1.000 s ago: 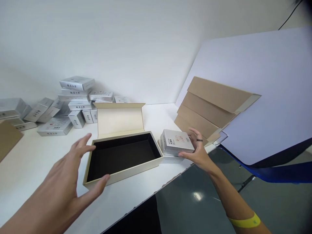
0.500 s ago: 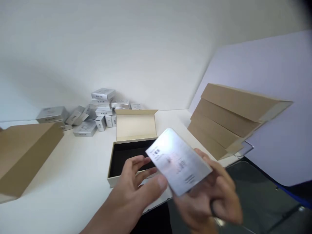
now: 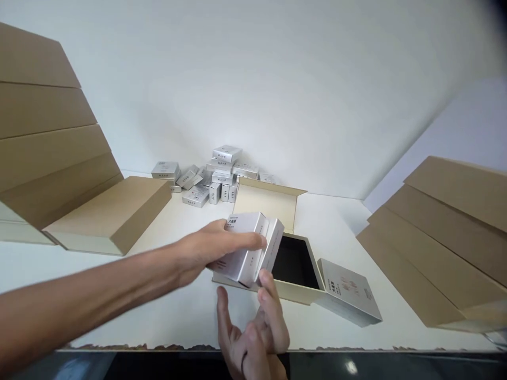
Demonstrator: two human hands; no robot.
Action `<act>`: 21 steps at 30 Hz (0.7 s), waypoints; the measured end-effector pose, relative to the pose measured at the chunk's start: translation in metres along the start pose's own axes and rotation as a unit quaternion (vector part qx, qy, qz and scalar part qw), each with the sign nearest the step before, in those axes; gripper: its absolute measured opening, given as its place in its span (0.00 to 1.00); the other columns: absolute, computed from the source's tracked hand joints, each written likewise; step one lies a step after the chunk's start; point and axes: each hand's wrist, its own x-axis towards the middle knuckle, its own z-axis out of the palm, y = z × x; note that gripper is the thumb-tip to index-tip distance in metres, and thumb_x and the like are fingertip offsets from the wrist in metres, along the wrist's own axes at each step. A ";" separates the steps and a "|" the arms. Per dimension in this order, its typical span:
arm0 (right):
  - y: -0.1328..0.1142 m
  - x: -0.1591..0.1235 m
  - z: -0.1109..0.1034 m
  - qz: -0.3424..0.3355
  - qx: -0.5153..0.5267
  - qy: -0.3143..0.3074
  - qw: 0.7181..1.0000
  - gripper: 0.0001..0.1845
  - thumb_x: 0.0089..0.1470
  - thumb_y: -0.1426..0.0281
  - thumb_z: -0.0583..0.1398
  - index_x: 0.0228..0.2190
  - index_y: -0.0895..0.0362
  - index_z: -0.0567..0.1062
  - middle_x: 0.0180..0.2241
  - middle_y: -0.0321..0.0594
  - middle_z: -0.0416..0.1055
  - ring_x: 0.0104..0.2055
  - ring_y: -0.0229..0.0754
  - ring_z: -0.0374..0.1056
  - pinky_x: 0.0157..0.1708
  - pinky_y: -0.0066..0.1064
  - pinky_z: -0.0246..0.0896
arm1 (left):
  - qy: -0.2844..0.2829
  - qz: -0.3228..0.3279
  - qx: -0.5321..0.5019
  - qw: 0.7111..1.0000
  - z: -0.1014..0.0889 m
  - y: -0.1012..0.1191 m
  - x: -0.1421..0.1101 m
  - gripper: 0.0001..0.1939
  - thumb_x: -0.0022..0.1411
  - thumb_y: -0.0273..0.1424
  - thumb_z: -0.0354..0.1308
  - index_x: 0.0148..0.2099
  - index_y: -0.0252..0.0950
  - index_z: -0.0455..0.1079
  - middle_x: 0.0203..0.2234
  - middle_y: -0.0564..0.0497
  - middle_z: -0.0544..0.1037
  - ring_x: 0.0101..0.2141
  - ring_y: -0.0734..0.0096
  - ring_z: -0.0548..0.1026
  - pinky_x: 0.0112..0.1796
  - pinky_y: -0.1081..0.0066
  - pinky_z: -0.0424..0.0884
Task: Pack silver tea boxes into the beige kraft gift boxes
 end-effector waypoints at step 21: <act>0.080 0.109 -0.053 0.308 0.054 -0.257 0.915 0.12 0.53 0.64 0.63 0.40 0.53 0.75 0.35 0.45 0.77 0.37 0.55 0.75 0.38 0.49 0.73 | -0.187 0.119 0.306 0.926 0.001 0.063 0.054 0.23 0.46 0.43 0.68 0.41 0.39 0.67 0.35 0.48 0.79 0.34 0.61 0.78 0.30 0.68 0.70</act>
